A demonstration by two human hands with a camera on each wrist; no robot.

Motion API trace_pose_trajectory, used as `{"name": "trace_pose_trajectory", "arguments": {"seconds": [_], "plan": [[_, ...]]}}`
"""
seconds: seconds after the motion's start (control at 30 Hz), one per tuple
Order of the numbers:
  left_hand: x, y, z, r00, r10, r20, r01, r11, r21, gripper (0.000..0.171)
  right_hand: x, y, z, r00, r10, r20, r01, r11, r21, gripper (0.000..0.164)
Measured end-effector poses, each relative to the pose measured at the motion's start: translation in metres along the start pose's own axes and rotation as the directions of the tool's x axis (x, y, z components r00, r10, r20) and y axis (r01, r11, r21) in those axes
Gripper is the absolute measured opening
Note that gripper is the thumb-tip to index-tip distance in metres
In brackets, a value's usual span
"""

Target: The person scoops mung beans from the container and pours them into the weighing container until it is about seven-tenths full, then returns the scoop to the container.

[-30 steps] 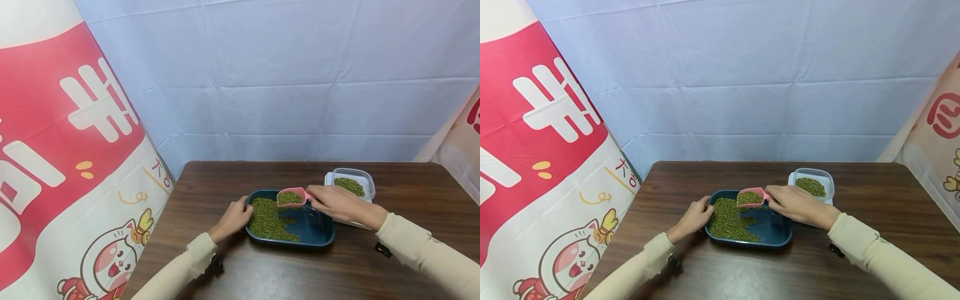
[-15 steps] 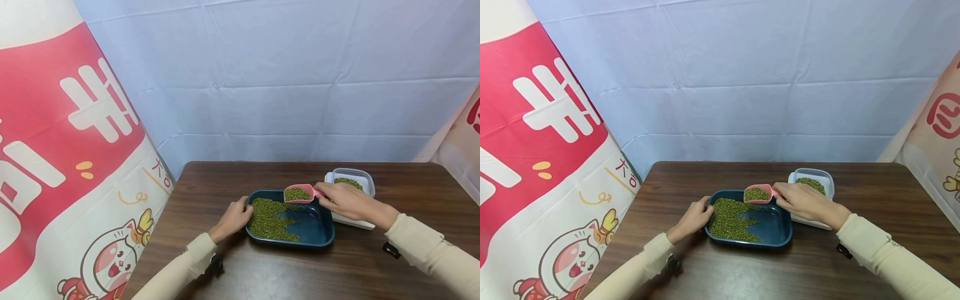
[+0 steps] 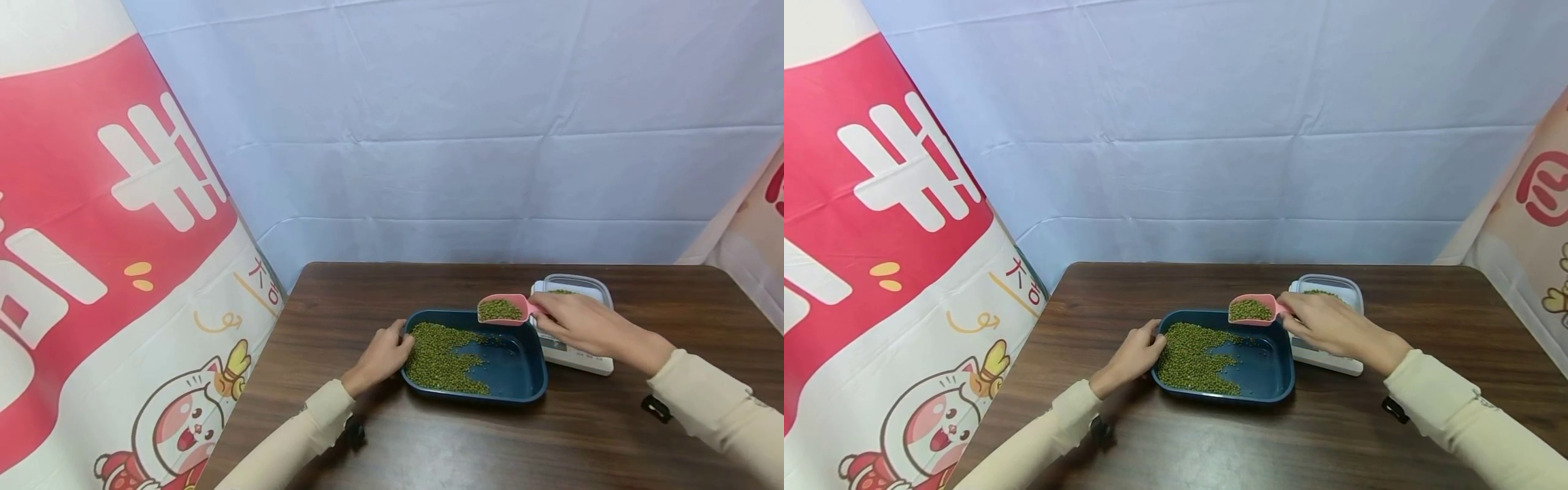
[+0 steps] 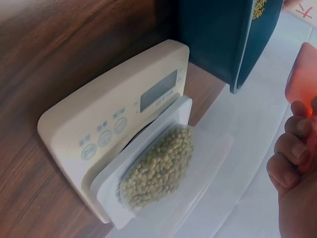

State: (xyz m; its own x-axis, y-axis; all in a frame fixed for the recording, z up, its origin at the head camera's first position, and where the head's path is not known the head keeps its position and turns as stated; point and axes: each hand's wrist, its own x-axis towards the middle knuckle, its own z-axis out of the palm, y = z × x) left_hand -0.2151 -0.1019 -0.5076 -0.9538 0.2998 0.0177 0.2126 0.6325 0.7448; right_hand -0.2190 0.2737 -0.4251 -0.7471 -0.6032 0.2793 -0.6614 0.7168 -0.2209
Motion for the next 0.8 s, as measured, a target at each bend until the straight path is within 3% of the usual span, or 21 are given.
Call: {"name": "trace_pose_trajectory", "arguments": {"seconds": [0.2,0.5,0.8], "plan": [[0.000,0.001,0.000,1.000,0.004,0.002,-0.004,1.000,-0.010,0.044,-0.005,0.004,-0.004,0.999,-0.023,-0.037,0.022,1.000,-0.019,0.005],[0.000,0.001,0.000,1.000,-0.003,0.001,0.003,1.000,0.002,0.045,-0.016,0.010,-0.011,1.000,0.016,-0.012,-0.016,1.000,-0.009,0.007],[0.001,0.001,0.000,1.000,-0.008,-0.015,0.008,1.000,0.029,0.046,-0.026,0.016,-0.018,0.999,0.043,-0.016,-0.044,0.999,-0.030,0.023]]}}
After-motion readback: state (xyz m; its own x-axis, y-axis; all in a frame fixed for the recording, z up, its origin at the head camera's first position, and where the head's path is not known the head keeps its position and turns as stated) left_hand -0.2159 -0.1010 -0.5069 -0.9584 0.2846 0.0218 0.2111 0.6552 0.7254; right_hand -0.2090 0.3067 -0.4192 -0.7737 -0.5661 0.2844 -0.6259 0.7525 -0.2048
